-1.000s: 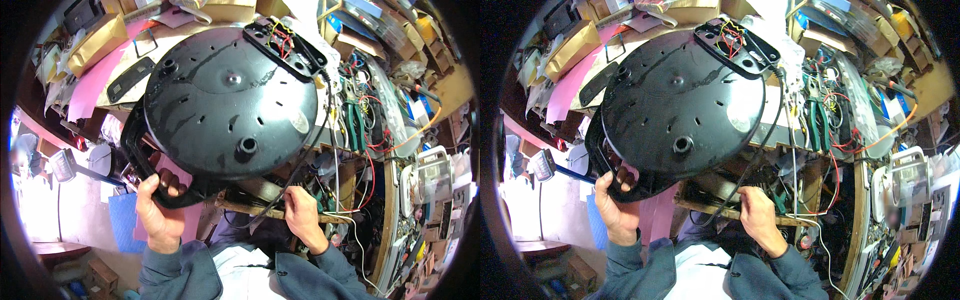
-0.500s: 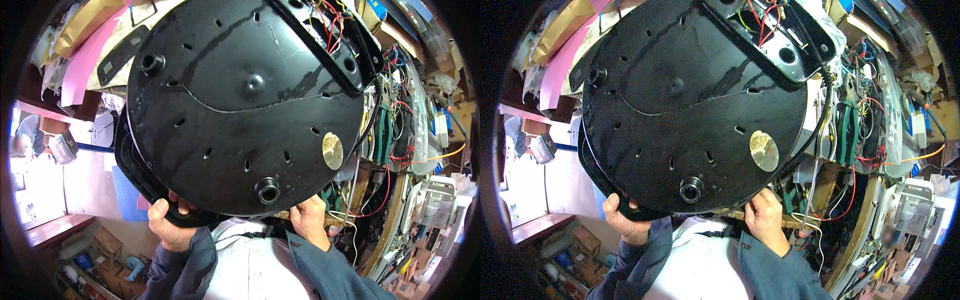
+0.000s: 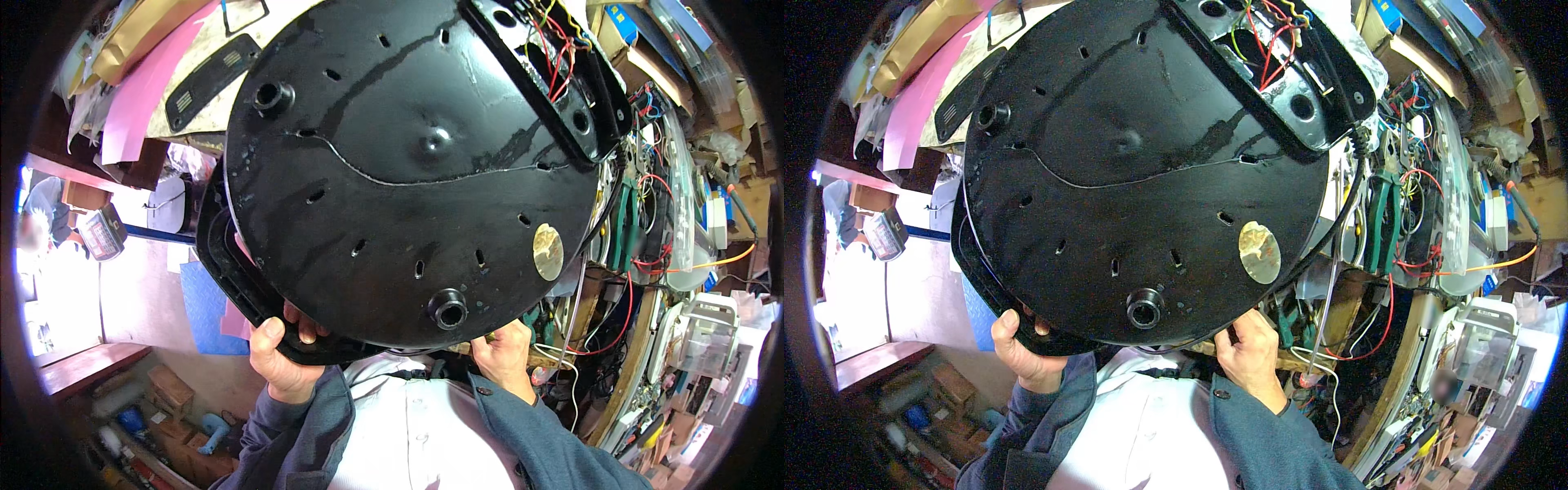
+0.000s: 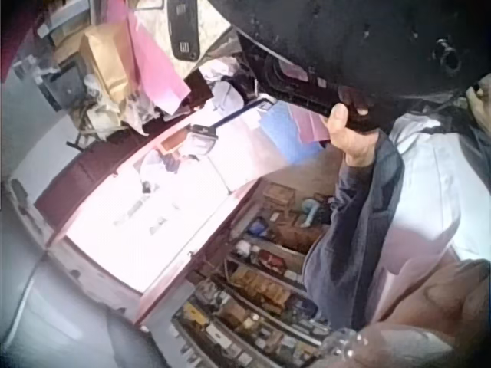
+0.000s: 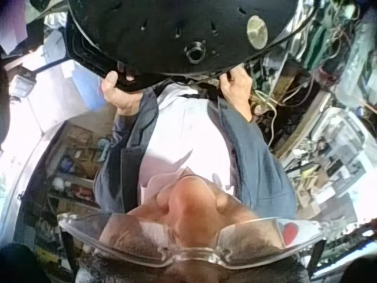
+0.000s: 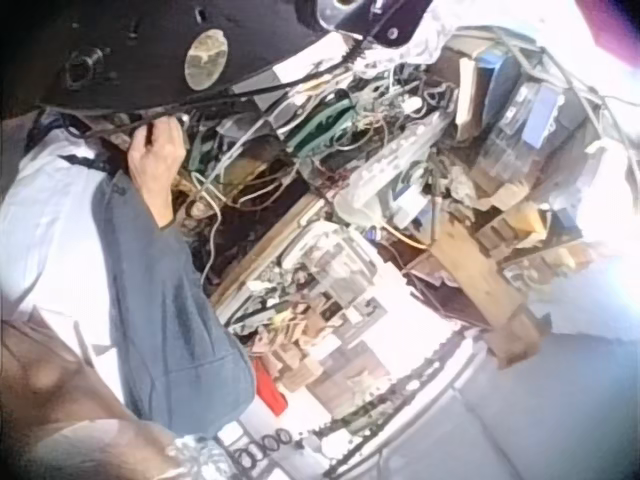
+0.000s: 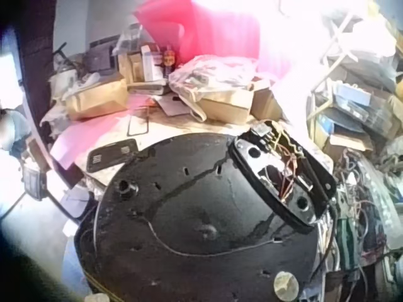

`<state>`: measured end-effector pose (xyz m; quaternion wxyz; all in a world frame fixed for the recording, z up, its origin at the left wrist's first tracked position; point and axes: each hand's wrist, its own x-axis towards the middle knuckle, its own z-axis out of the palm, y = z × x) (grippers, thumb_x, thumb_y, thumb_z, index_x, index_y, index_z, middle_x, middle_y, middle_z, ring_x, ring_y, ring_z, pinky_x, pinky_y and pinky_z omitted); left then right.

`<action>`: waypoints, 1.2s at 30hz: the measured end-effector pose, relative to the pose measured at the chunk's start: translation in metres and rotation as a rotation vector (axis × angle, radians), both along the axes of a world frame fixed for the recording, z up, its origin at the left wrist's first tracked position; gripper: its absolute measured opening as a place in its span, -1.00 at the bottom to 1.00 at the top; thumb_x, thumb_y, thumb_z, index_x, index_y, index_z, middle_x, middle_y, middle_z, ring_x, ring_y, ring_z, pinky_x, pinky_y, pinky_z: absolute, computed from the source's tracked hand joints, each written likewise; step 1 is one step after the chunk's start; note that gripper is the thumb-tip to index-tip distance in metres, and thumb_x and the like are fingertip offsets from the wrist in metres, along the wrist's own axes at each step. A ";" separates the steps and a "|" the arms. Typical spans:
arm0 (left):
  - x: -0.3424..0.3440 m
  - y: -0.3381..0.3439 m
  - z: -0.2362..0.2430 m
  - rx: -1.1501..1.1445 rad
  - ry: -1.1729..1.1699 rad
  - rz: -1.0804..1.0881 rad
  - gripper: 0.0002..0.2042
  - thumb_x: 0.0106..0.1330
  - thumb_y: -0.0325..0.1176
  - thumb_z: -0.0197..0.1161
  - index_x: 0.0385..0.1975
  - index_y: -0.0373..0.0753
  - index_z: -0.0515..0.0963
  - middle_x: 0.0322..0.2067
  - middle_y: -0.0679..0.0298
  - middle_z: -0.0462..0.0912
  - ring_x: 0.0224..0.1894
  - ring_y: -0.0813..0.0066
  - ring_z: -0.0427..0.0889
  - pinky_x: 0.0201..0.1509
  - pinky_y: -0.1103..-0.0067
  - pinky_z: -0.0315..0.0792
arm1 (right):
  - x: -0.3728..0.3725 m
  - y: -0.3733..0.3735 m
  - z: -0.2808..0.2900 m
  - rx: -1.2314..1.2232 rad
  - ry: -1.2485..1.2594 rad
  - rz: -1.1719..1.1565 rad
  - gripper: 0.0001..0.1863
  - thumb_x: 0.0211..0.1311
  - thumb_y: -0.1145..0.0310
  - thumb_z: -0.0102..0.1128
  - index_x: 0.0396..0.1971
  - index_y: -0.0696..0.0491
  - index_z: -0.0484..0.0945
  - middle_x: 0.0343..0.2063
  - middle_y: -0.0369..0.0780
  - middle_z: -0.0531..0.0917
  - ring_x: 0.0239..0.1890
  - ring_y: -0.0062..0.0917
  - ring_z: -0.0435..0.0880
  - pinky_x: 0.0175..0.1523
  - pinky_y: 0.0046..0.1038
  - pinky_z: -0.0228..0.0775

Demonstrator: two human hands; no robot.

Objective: The person works on the internal wiring of a black circular appliance, using a screwdriver to adjust components and connect wires. They repeatedly open and close the appliance's top cover while manipulating the internal parts.

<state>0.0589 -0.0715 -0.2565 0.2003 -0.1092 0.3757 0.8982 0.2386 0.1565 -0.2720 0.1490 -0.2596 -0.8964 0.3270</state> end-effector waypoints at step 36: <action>0.081 -0.025 -0.003 -0.478 1.123 -0.415 -0.54 0.02 -0.59 0.57 -0.04 -0.27 0.60 -0.13 0.14 0.73 -0.14 0.37 0.73 -0.04 0.54 0.59 | 0.022 -0.075 0.073 -0.188 0.411 0.346 -0.87 0.27 0.40 0.38 -0.34 0.15 0.66 -0.45 -0.12 0.66 -0.38 -0.27 0.67 -0.28 -0.32 0.50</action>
